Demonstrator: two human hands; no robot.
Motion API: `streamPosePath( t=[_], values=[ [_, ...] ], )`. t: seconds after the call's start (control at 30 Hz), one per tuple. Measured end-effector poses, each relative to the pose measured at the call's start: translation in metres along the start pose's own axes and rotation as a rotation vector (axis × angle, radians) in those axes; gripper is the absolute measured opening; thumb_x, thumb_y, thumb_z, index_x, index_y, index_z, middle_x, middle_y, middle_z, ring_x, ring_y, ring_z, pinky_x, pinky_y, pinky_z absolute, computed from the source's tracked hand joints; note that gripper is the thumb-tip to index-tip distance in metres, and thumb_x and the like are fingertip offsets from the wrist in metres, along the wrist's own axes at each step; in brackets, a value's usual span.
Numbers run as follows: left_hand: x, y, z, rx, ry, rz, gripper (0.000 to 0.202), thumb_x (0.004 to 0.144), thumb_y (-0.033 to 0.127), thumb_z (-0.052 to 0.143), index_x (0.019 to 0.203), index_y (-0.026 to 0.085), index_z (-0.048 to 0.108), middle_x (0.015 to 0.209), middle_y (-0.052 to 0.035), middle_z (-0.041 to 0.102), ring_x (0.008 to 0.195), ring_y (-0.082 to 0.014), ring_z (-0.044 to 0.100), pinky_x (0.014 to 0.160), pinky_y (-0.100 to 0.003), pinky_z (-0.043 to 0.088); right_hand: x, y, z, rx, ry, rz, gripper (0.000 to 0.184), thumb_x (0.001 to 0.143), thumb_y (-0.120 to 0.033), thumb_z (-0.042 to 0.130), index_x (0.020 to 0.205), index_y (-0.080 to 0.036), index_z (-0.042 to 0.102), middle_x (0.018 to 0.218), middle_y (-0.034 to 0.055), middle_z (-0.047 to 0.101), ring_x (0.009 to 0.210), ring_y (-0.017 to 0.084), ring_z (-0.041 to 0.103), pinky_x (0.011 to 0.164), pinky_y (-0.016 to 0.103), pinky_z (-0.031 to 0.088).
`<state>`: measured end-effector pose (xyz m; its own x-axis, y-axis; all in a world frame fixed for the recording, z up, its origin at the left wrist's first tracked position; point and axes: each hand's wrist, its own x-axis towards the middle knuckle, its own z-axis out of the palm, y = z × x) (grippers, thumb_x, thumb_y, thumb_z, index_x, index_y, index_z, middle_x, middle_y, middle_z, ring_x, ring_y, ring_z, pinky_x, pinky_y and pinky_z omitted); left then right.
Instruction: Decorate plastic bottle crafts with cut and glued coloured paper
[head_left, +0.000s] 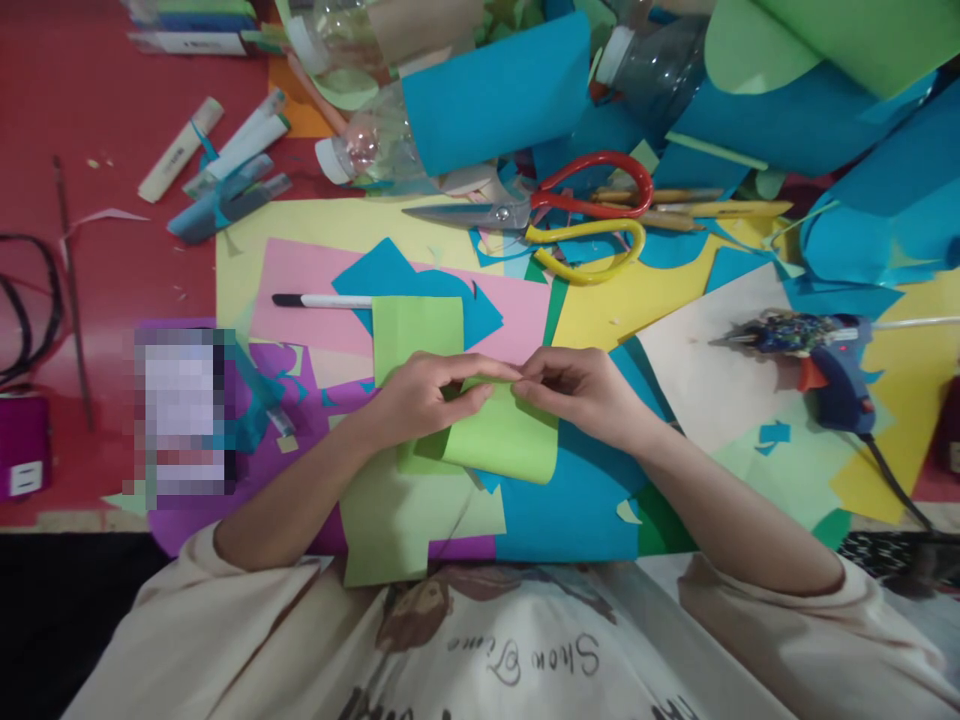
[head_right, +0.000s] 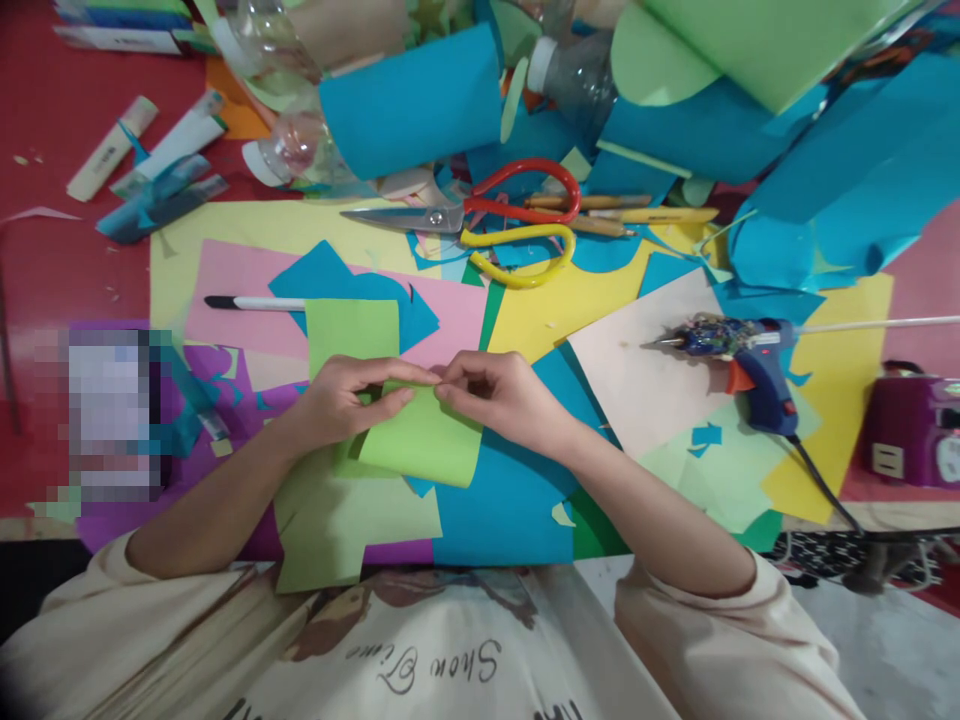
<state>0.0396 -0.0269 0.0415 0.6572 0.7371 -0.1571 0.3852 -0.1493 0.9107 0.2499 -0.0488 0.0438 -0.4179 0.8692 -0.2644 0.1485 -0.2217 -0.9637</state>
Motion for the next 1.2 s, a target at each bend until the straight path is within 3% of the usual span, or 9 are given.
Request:
streamPosePath(
  t=[0.17, 0.37, 0.47, 0.57, 0.67, 0.8, 1.03, 1.2],
  values=[
    [0.000, 0.002, -0.001, -0.034, 0.013, -0.016, 0.023, 0.086, 0.027, 0.054, 0.095, 0.018, 0.074, 0.061, -0.0002, 0.067, 0.038, -0.0044, 0.028, 0.037, -0.020, 0.021, 0.000, 0.002, 0.001, 0.030, 0.001, 0.006, 0.020, 0.080, -0.031, 0.064, 0.067, -0.017, 0.057, 0.056, -0.0048, 0.047, 0.048, 0.005, 0.034, 0.044, 0.021, 0.028],
    [-0.001, 0.004, 0.000, -0.094, 0.005, 0.049, 0.020, 0.086, 0.022, 0.056, 0.095, 0.019, 0.073, 0.068, -0.0003, 0.069, 0.039, -0.0035, 0.030, 0.037, -0.019, 0.022, -0.002, -0.001, -0.003, -0.027, -0.097, -0.045, 0.019, 0.082, -0.030, 0.063, 0.068, -0.017, 0.059, 0.058, -0.0034, 0.051, 0.050, 0.006, 0.038, 0.046, 0.021, 0.030],
    [0.000, 0.003, -0.002, -0.203, -0.010, 0.027, 0.037, 0.085, 0.021, 0.061, 0.122, 0.024, 0.064, 0.057, 0.0051, 0.059, 0.039, -0.0048, 0.034, 0.038, -0.017, 0.026, -0.002, -0.003, -0.005, -0.063, 0.032, -0.067, 0.026, 0.082, -0.035, 0.065, 0.065, -0.017, 0.056, 0.055, -0.0038, 0.049, 0.049, 0.006, 0.037, 0.045, 0.021, 0.031],
    [0.002, 0.003, -0.005, -0.353, -0.011, 0.020, 0.060, 0.081, 0.027, 0.070, 0.137, 0.030, 0.050, 0.077, 0.0003, 0.068, 0.054, -0.0104, 0.059, 0.046, -0.018, 0.045, -0.001, -0.004, -0.005, -0.053, 0.244, -0.096, 0.031, 0.079, -0.042, 0.068, 0.063, -0.018, 0.056, 0.054, -0.0028, 0.051, 0.048, 0.007, 0.039, 0.043, 0.022, 0.030],
    [0.005, 0.001, -0.007, -0.412, 0.065, 0.008, 0.068, 0.075, 0.036, 0.077, 0.136, 0.032, 0.050, 0.102, -0.0057, 0.070, 0.077, -0.0188, 0.072, 0.054, -0.022, 0.056, 0.000, -0.005, -0.004, -0.034, 0.399, -0.119, 0.035, 0.076, -0.049, 0.071, 0.063, -0.019, 0.057, 0.052, -0.0031, 0.050, 0.046, 0.007, 0.039, 0.040, 0.022, 0.028],
    [0.006, -0.007, -0.006, -0.493, 0.184, -0.033, 0.071, 0.073, 0.040, 0.079, 0.136, 0.030, 0.048, 0.089, -0.0029, 0.071, 0.076, -0.0193, 0.073, 0.058, -0.025, 0.059, 0.001, -0.004, -0.003, 0.006, 0.477, -0.139, 0.039, 0.073, -0.054, 0.073, 0.062, -0.020, 0.057, 0.049, -0.0045, 0.048, 0.042, 0.007, 0.036, 0.038, 0.022, 0.029],
    [0.008, -0.019, -0.006, -0.369, 0.494, -0.020, 0.060, 0.076, 0.031, 0.076, 0.131, 0.027, 0.051, 0.076, 0.0008, 0.065, 0.066, -0.0132, 0.066, 0.061, -0.024, 0.056, 0.004, -0.001, -0.003, 0.080, 0.375, -0.069, 0.038, 0.070, -0.053, 0.075, 0.062, -0.020, 0.057, 0.050, -0.0031, 0.056, 0.044, 0.008, 0.050, 0.040, 0.021, 0.040],
    [0.008, -0.018, -0.007, -0.282, 0.597, 0.003, 0.052, 0.076, 0.027, 0.074, 0.125, 0.024, 0.055, 0.075, 0.0005, 0.065, 0.067, -0.0118, 0.064, 0.064, -0.024, 0.056, 0.005, 0.000, -0.004, 0.105, 0.362, -0.056, 0.036, 0.070, -0.049, 0.076, 0.062, -0.020, 0.058, 0.050, -0.0030, 0.058, 0.044, 0.008, 0.053, 0.042, 0.021, 0.045]
  ],
)
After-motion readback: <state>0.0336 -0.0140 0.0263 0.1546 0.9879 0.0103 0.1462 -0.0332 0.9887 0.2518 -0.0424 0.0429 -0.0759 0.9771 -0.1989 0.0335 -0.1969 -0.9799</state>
